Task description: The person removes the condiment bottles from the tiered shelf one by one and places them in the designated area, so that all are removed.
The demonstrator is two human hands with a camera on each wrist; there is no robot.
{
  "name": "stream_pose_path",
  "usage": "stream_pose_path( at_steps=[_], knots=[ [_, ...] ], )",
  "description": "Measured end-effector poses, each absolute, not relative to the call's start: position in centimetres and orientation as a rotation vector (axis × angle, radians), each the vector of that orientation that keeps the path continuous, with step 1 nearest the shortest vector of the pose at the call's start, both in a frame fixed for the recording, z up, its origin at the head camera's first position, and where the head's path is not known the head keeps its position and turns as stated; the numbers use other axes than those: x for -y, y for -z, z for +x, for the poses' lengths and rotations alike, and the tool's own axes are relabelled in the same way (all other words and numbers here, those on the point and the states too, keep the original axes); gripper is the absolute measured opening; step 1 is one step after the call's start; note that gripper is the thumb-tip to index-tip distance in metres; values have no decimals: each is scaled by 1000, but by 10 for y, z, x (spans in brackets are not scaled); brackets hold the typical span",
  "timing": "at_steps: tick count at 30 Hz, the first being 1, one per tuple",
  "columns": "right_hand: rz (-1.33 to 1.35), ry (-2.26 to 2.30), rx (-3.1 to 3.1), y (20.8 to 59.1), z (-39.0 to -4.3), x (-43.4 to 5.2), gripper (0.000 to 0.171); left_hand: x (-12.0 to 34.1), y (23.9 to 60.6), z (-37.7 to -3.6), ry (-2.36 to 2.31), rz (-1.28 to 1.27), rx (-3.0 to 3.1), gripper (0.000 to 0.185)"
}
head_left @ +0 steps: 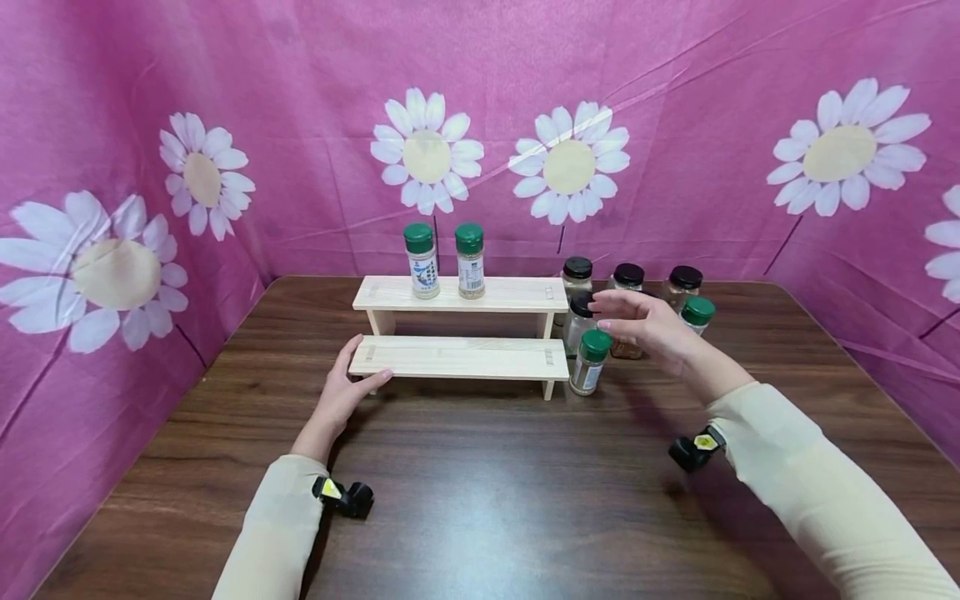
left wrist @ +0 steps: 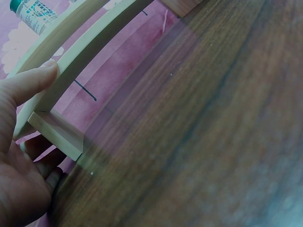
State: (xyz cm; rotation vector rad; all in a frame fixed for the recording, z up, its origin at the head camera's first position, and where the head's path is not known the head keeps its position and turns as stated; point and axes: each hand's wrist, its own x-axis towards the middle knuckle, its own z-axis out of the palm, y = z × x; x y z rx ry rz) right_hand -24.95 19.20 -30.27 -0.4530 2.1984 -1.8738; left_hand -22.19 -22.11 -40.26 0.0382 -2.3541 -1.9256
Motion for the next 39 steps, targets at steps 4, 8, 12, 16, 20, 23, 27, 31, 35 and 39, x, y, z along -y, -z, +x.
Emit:
stream_pose_path(
  at_steps=[4, 8, 12, 16, 20, 23, 27, 31, 35, 39],
  knots=[
    [-498, 1934, -2140, 292, -251, -189, 38, 221, 403, -222, 1923, 40, 2359, 79],
    [-528, 1922, -2160, 281, -255, -184, 37, 221, 403, -222, 1935, 36, 2352, 79],
    [-505, 1903, -2208, 269, -260, -174, 43, 221, 403, -222, 1938, 35, 2346, 80],
    [-514, 1829, -2297, 259, -267, -162, 49, 221, 402, -221, 1936, 41, 2345, 79],
    [-550, 1782, -2322, 251, -275, -152, 50, 221, 402, -221, 1922, 37, 2351, 79],
    [-560, 1804, -2284, 247, -280, -144, 49, 220, 401, -221, 1922, 35, 2353, 79],
    [-546, 1863, -2208, 243, -286, -132, 48, 221, 402, -221, 1935, 39, 2351, 79],
    [-522, 1904, -2151, 239, -290, -120, 48, 220, 402, -221, 1934, 36, 2359, 79],
    [-544, 1906, -2129, 233, -293, -107, 48, 220, 401, -221, 1926, 34, 2362, 79],
    [-549, 1918, -2104, 229, -295, -95, 48, 221, 401, -221, 1927, 33, 2355, 79]
  ],
)
